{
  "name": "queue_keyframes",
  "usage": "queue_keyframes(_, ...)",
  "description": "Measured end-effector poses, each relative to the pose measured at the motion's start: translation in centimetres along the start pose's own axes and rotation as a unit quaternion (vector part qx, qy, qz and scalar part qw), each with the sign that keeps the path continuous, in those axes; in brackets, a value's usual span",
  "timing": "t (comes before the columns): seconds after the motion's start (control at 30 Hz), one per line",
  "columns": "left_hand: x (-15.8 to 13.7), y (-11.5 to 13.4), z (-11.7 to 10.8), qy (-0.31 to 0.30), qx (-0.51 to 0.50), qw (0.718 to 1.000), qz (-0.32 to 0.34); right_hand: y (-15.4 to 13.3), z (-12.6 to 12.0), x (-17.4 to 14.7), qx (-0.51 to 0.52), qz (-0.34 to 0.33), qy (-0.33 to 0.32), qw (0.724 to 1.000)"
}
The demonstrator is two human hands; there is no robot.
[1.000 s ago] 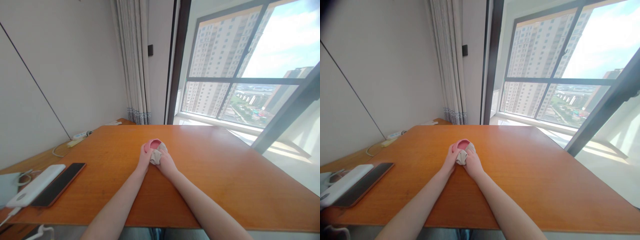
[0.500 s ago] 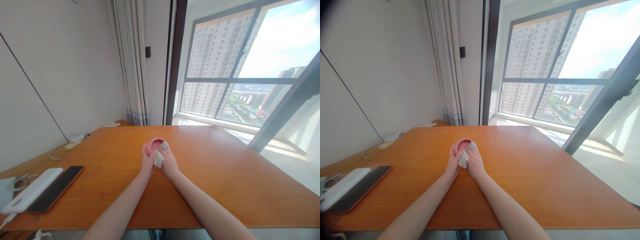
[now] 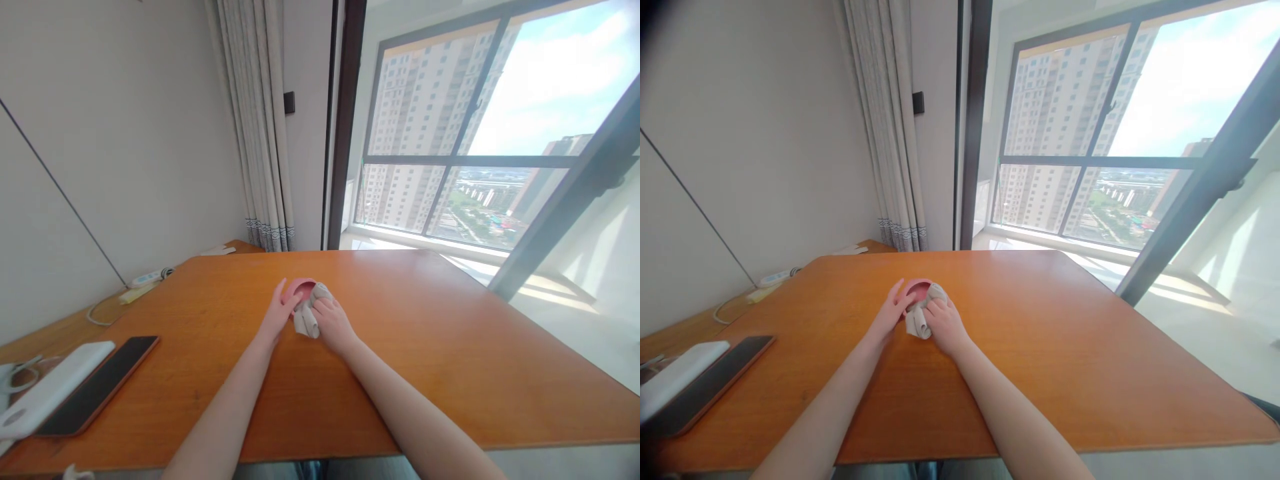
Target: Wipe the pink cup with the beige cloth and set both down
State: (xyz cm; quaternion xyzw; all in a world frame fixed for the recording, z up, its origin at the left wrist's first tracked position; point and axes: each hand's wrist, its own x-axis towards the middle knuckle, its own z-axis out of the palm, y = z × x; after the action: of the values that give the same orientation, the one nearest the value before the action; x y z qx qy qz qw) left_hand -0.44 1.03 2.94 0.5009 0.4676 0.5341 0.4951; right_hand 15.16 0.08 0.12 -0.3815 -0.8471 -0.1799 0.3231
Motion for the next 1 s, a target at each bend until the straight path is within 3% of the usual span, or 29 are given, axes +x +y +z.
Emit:
queue_keyframes(0.07,-0.5,-1.1,1.3,0.041,-0.041,0.997,0.047,-0.2,0.3,-0.1,-0.005,0.059,0.019,0.998)
queue_keyframes(0.13,-0.7,-2.0,2.3,0.037,-0.066,0.995,0.068,-0.5,0.5,-0.1,-0.003,0.087,0.026,0.996)
queue_keyframes(0.23,-0.4,-2.6,2.4,0.039,-0.066,0.996,0.051,-0.7,0.6,0.1,0.011,0.078,0.007,0.997)
queue_keyframes(0.37,0.5,-1.4,0.5,0.024,-0.048,0.996,0.066,-0.8,0.2,0.7,0.031,0.056,-0.008,0.998)
queue_keyframes(0.57,0.6,0.5,-1.1,-0.032,0.09,0.983,0.16,-0.1,0.0,0.8,-0.012,0.023,0.003,1.0)
queue_keyframes(0.8,-0.4,-2.2,1.7,0.021,0.025,0.984,0.177,-0.3,1.1,0.2,0.013,0.071,0.055,0.996)
queue_keyframes(1.0,0.7,-1.9,0.6,0.07,0.082,0.974,0.201,-0.8,0.7,0.4,0.033,0.043,0.047,0.997)
